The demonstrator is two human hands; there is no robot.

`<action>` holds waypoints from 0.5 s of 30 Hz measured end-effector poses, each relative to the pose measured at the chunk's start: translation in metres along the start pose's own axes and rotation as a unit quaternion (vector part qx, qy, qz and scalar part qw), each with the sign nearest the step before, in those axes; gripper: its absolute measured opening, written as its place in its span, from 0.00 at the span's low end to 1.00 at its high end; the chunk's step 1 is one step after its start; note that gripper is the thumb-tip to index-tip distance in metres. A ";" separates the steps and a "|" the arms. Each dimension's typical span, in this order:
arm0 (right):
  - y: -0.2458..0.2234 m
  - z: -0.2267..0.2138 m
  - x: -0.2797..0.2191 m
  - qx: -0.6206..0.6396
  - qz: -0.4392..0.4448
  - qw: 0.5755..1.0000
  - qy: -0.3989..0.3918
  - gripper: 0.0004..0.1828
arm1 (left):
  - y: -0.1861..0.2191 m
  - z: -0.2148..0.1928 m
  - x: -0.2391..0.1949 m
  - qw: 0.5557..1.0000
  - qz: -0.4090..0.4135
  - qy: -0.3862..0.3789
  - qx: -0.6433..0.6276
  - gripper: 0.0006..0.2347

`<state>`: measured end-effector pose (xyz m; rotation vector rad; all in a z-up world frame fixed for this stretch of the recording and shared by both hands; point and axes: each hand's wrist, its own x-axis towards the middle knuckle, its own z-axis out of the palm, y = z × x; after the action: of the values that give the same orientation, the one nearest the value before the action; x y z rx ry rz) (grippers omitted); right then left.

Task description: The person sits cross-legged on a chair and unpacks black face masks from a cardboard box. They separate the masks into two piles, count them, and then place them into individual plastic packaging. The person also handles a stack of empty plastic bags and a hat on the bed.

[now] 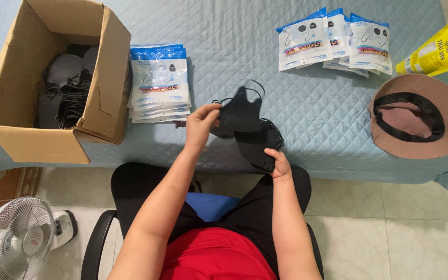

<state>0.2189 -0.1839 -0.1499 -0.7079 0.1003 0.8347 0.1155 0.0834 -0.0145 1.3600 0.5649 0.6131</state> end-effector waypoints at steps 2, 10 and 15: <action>-0.003 -0.008 0.002 0.000 -0.004 1.000 0.006 0.30 | -0.033 -0.017 0.017 0.999 -0.011 0.021 0.022 0.08; -0.007 -0.024 0.011 0.006 -0.014 1.000 0.013 0.30 | -0.109 -0.062 0.049 0.923 -0.018 0.037 0.383 0.09; -0.007 -0.025 0.010 0.004 0.006 1.000 0.018 0.28 | -0.113 -0.059 0.053 0.895 0.024 -0.017 0.445 0.10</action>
<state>0.2353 -0.1958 -0.1686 -0.7147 0.1403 0.8324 0.1212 0.1501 -0.1351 2.2466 0.8354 0.3602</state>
